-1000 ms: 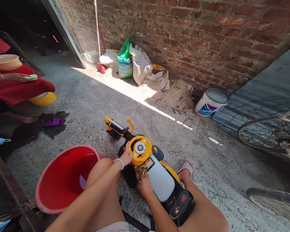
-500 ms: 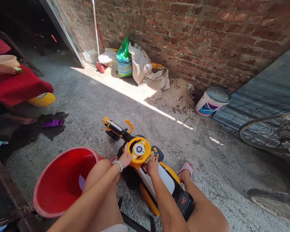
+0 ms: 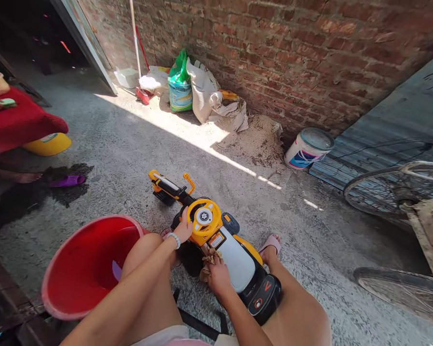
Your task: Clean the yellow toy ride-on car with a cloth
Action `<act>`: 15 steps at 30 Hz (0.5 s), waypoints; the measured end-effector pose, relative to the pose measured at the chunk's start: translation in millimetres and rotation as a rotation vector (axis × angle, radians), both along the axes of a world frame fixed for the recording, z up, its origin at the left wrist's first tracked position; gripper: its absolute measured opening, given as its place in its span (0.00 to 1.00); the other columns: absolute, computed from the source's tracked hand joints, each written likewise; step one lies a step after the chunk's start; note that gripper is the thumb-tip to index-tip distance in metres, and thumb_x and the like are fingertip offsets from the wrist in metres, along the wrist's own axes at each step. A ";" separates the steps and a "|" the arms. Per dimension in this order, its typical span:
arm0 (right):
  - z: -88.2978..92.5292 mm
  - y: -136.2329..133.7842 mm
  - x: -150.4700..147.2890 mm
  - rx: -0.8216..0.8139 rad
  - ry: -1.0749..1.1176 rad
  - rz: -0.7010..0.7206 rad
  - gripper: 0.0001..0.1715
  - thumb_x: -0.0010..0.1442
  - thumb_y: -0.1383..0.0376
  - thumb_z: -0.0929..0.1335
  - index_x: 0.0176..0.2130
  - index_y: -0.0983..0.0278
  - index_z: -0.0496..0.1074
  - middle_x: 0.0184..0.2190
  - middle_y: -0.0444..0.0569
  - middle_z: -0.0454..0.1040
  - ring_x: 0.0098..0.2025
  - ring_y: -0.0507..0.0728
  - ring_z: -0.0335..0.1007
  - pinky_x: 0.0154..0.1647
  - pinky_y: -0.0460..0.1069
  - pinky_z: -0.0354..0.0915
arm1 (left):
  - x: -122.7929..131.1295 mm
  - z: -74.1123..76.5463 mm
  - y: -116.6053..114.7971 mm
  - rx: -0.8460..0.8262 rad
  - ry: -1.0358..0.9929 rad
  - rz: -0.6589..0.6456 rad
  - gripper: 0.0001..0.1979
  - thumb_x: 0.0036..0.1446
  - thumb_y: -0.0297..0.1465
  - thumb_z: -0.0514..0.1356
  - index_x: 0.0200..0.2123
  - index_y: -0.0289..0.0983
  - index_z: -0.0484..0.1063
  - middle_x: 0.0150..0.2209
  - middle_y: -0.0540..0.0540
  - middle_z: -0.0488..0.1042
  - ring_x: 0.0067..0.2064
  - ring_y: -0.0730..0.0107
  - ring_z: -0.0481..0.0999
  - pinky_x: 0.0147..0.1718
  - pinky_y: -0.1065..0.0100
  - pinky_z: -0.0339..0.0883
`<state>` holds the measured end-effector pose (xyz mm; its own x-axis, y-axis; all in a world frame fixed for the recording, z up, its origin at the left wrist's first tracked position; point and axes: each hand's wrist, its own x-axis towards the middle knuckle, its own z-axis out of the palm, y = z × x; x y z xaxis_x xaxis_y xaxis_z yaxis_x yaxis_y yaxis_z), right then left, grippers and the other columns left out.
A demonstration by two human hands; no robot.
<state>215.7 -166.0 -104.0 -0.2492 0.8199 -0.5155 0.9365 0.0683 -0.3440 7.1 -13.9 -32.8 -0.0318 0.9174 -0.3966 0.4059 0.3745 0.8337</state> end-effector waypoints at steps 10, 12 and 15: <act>-3.9 108.1 22.8 -0.028 -0.144 -0.323 0.36 0.66 0.53 0.65 0.70 0.58 0.69 0.74 0.59 0.58 0.73 0.76 0.54 0.68 0.72 0.56 | -2.0 -5.5 -2.0 0.007 0.033 0.002 0.45 0.66 0.32 0.57 0.79 0.31 0.38 0.71 0.29 0.66 0.71 0.49 0.68 0.73 0.51 0.57; -9.3 111.0 13.8 -0.012 -0.196 -0.278 0.38 0.64 0.50 0.68 0.69 0.58 0.69 0.76 0.61 0.54 0.74 0.79 0.51 0.67 0.73 0.55 | -2.5 -6.2 -2.2 0.007 0.041 0.002 0.45 0.66 0.31 0.57 0.78 0.30 0.38 0.70 0.28 0.66 0.71 0.48 0.68 0.73 0.50 0.57; -11.2 104.4 16.2 0.030 -0.242 -0.227 0.30 0.67 0.57 0.67 0.66 0.55 0.72 0.71 0.60 0.62 0.70 0.75 0.56 0.63 0.67 0.62 | -2.9 -6.4 -2.3 0.006 0.026 0.000 0.45 0.66 0.32 0.58 0.79 0.30 0.38 0.71 0.28 0.66 0.70 0.48 0.69 0.73 0.50 0.57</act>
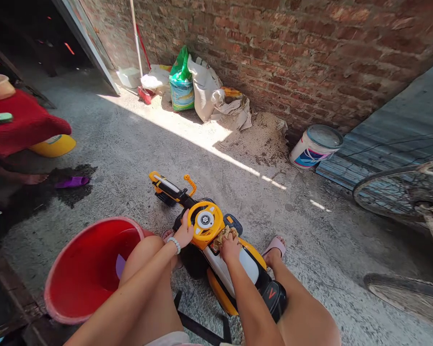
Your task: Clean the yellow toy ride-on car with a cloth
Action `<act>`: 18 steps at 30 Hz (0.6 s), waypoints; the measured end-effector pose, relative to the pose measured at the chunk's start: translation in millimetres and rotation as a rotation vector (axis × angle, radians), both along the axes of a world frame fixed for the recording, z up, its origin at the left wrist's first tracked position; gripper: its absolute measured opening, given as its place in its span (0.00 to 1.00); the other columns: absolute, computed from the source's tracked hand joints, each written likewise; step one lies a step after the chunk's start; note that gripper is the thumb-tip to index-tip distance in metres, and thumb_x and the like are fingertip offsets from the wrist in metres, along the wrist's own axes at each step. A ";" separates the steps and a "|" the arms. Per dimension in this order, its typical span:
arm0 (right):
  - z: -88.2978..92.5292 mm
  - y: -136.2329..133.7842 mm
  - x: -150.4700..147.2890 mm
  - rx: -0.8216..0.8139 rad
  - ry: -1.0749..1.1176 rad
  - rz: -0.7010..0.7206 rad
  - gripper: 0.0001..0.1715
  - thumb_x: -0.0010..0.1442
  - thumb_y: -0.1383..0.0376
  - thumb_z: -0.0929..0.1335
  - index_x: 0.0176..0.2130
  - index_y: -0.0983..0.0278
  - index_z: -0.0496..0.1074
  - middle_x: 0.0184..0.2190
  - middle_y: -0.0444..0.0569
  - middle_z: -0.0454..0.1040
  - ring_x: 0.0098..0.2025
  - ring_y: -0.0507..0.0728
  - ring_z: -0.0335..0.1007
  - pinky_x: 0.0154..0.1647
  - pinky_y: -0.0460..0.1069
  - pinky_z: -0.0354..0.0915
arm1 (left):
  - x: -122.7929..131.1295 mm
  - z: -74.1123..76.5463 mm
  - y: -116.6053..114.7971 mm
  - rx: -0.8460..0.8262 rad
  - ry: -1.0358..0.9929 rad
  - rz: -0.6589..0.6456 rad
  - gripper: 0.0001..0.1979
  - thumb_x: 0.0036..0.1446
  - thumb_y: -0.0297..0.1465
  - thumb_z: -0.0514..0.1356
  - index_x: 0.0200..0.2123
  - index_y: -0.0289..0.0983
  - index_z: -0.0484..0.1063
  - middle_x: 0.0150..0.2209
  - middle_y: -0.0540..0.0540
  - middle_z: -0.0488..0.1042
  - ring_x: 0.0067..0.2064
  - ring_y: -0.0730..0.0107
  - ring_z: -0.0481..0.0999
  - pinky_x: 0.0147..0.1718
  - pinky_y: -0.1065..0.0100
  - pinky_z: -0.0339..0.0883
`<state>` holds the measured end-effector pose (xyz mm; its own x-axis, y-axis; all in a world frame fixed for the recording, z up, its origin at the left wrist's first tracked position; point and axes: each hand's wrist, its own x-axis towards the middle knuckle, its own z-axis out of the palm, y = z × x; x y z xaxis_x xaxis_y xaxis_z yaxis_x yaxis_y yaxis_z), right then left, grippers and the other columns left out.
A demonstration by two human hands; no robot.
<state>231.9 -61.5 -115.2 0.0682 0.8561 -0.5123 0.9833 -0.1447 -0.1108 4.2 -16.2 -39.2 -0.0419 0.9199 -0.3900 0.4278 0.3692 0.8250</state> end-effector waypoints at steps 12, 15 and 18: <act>10.7 -94.4 50.0 0.011 -0.141 -0.048 0.28 0.66 0.69 0.61 0.60 0.61 0.78 0.64 0.66 0.68 0.63 0.75 0.67 0.54 0.63 0.72 | 1.9 -1.8 2.1 0.012 -0.064 0.005 0.45 0.64 0.31 0.59 0.78 0.30 0.42 0.70 0.28 0.67 0.68 0.50 0.72 0.72 0.51 0.58; 10.0 -119.2 53.9 -0.004 -0.180 -0.081 0.29 0.66 0.68 0.62 0.63 0.61 0.76 0.62 0.67 0.70 0.59 0.74 0.71 0.52 0.63 0.72 | 3.2 -0.4 2.5 0.008 -0.069 0.006 0.46 0.64 0.30 0.59 0.79 0.29 0.40 0.71 0.28 0.65 0.70 0.51 0.70 0.73 0.53 0.56; 10.1 -140.4 53.8 -0.032 -0.180 -0.085 0.29 0.65 0.66 0.64 0.63 0.62 0.75 0.60 0.69 0.72 0.56 0.75 0.74 0.50 0.65 0.73 | 4.5 2.6 2.6 -0.008 -0.057 0.001 0.46 0.64 0.29 0.58 0.79 0.29 0.39 0.70 0.27 0.66 0.70 0.50 0.70 0.73 0.52 0.55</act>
<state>285.7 -201.9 -105.1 0.2325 0.8268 -0.5122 0.9709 -0.2286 0.0717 8.7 -13.6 -36.5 -0.0202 0.9167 -0.3991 0.3801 0.3762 0.8450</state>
